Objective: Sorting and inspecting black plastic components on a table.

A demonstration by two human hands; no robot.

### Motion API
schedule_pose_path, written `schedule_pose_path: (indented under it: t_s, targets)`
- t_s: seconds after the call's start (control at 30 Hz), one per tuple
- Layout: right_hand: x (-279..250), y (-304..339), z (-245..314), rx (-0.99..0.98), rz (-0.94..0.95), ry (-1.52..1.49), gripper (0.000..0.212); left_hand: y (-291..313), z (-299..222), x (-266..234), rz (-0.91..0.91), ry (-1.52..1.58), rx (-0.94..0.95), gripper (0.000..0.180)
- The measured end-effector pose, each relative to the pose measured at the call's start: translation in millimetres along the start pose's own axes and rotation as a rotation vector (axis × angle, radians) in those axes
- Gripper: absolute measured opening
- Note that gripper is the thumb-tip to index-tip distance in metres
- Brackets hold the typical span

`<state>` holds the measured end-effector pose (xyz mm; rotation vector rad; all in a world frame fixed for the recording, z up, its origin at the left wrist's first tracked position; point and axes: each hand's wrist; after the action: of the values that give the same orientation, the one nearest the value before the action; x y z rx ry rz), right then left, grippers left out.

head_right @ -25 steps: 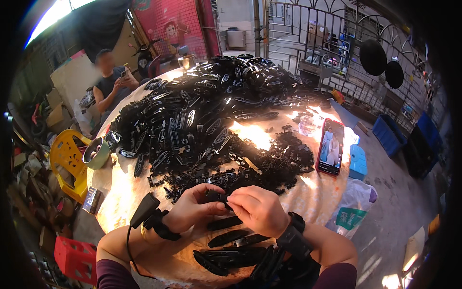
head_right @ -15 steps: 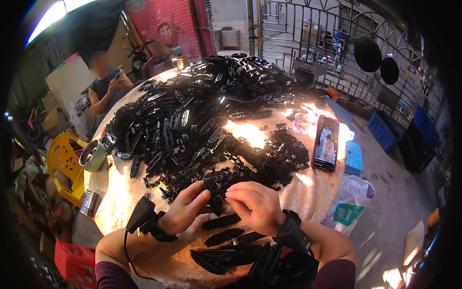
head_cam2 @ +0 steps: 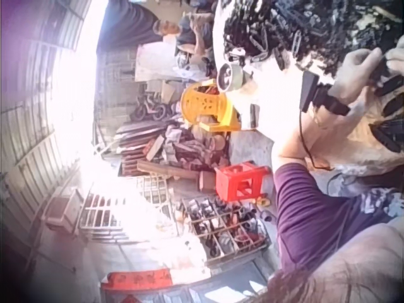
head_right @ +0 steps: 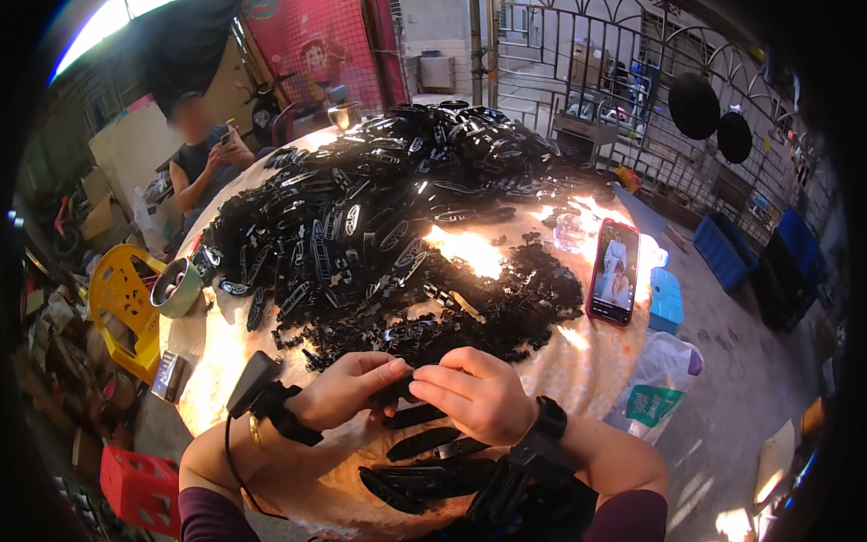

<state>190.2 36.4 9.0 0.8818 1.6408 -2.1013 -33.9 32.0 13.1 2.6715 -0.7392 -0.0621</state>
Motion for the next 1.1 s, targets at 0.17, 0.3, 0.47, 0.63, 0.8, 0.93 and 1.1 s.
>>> schedule_pose_path:
  t_s: [0.17, 0.3, 0.47, 0.63, 0.8, 0.93, 1.1]
  targets:
    - [3.9, -1.7, -0.2, 0.058, -0.022, -0.018, 0.029, 7.6, -10.4, -3.8, 0.021, -0.151, 0.113, 0.042]
    - [5.2, -4.6, -0.2, 0.302, -0.045, -0.205, 0.036, 13.7, -11.4, 3.6, -0.135, -0.592, 0.359, 0.039]
    - [8.9, 5.9, -10.2, 0.352, 0.011, -0.300, 0.030, 13.4, -3.0, 9.9, -0.250, -0.880, 0.578, 0.033]
    - [6.0, 5.0, -17.9, 0.292, 0.022, -0.293, 0.025, 15.6, -10.0, 4.1, -0.129, -0.826, 0.456, 0.032]
    - [-0.7, 9.9, -24.0, 0.599, -0.115, -0.644, 0.021, 18.3, 7.8, 16.8, -0.067, -1.088, 0.591, 0.048]
    - [-20.6, 10.1, -19.9, 0.474, 0.171, -0.571, 0.033, 40.5, -8.5, 25.2, -0.006, -1.145, 0.597, 0.079]
    - [-31.6, 16.2, 16.7, 0.196, 0.395, -0.463, 0.084, 54.3, -6.4, 36.8, 0.315, -1.199, 0.330, 0.111]
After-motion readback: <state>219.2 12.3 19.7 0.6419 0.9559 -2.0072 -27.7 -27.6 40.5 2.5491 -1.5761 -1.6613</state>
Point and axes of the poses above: each hand's wrist, its own y-axis away from the middle knuckle, its own x-axis out of the palm, z = x × y, and after that the axes turned 4 degrees about -y, right-handed
